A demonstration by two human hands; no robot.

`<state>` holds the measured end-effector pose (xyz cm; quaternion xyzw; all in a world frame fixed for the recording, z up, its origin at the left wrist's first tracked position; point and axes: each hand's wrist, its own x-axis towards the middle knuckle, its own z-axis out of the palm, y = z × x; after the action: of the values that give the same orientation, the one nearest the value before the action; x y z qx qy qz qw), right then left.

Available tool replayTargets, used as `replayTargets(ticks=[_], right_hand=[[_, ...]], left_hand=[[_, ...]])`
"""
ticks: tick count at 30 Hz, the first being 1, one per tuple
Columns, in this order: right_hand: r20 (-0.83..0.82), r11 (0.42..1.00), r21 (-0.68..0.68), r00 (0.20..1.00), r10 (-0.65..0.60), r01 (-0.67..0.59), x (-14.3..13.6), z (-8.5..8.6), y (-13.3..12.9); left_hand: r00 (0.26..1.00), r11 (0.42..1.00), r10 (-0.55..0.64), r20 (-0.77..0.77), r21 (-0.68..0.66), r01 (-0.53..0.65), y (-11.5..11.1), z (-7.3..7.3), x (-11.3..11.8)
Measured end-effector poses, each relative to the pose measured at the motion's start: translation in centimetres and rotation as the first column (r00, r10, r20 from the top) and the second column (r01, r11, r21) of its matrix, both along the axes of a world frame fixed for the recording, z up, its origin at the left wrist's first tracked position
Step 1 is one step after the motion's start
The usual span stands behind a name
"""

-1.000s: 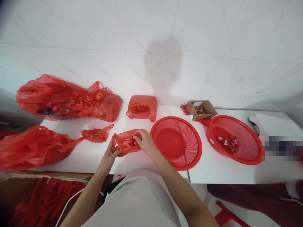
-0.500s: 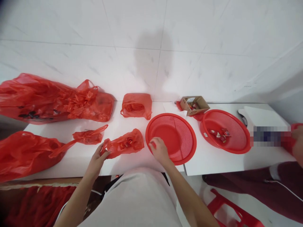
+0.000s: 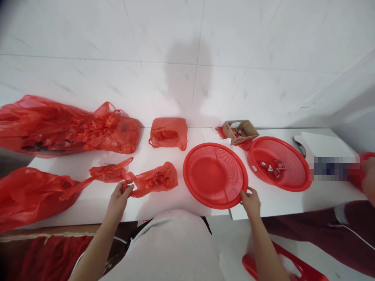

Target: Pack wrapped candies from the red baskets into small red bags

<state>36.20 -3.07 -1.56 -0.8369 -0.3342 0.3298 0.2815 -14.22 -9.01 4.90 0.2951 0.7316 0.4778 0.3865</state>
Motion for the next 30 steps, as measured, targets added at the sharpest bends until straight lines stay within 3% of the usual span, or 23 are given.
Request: replayTargets(ticks=[4, 6, 8, 9, 11, 14, 15, 17, 19, 22, 25, 28, 30], right_hand=[[0.4, 0.999, 0.036, 0.916, -0.028, 0.015, 1.7, 1.6, 2.3], [0.513, 0.992, 0.099, 0.858, 0.015, -0.076, -0.2, 3.0, 3.2], [0.553, 0.938, 0.215, 0.825, 0.113, -0.272, -4.7, 4.4, 3.3], [0.524, 0.866, 0.265, 0.818, 0.239, -0.423, -7.8, 4.9, 3.1], [0.452, 0.663, 0.34, 0.735, 0.506, -0.666, -14.8, 5.4, 2.2], [0.48, 0.397, 0.268, 0.479, 0.735, -0.878, -23.9, 4.6, 1.1], [0.496, 0.361, 0.196, 0.41, 0.765, -0.912, -25.9, 4.1, 1.0], [0.467, 0.349, 0.026, 0.32, 0.824, -0.937, -28.0, 3.0, 1.4], [0.395, 0.352, -0.103, 0.286, 0.873, -0.93, -28.2, 2.6, 2.3], [0.332, 0.338, -0.14, 0.277, 0.901, -0.931, -27.3, 3.7, 3.9], [0.337, 0.333, -0.036, 0.303, 0.892, -0.942, -27.5, 6.7, 4.5], [0.201, 0.281, 0.221, 0.325, 0.924, -0.934, -28.7, 10.1, 3.8], [0.058, 0.32, 0.382, 0.368, 0.928, -0.867, -29.5, 12.2, 3.1]], left_hand=[[1.0, 0.999, -0.027, 0.008, 0.024, 0.027, 0.8, 1.0, 0.7], [0.998, 0.998, -0.049, 0.031, 0.04, 0.048, 0.9, 1.5, 1.3], [0.996, 0.997, -0.059, 0.066, 0.063, 0.055, 1.0, 1.9, 1.8], [0.995, 0.996, -0.06, 0.077, 0.068, 0.055, 1.0, 2.0, 2.1], [0.995, 0.996, -0.059, 0.085, 0.075, 0.052, 0.8, 2.2, 2.4], [0.995, 0.995, -0.067, 0.077, 0.082, 0.061, 0.3, 2.3, 2.6], [0.995, 0.995, -0.072, 0.071, 0.08, 0.066, 0.0, 2.2, 2.6], [0.994, 0.994, -0.088, 0.064, 0.071, 0.083, -0.6, 2.0, 2.5], [0.993, 0.994, -0.097, 0.064, 0.061, 0.093, -1.4, 1.6, 2.2], [0.998, 0.998, -0.03, 0.062, 0.059, 0.027, -2.7, 0.7, 1.5], [0.994, 0.995, 0.074, 0.078, 0.056, -0.078, -3.5, -0.1, 0.6], [0.989, 0.993, 0.101, 0.105, 0.055, -0.107, -3.5, -0.3, 0.1], [0.991, 0.995, 0.085, 0.1, 0.051, -0.091, -3.2, -0.2, 0.2]])
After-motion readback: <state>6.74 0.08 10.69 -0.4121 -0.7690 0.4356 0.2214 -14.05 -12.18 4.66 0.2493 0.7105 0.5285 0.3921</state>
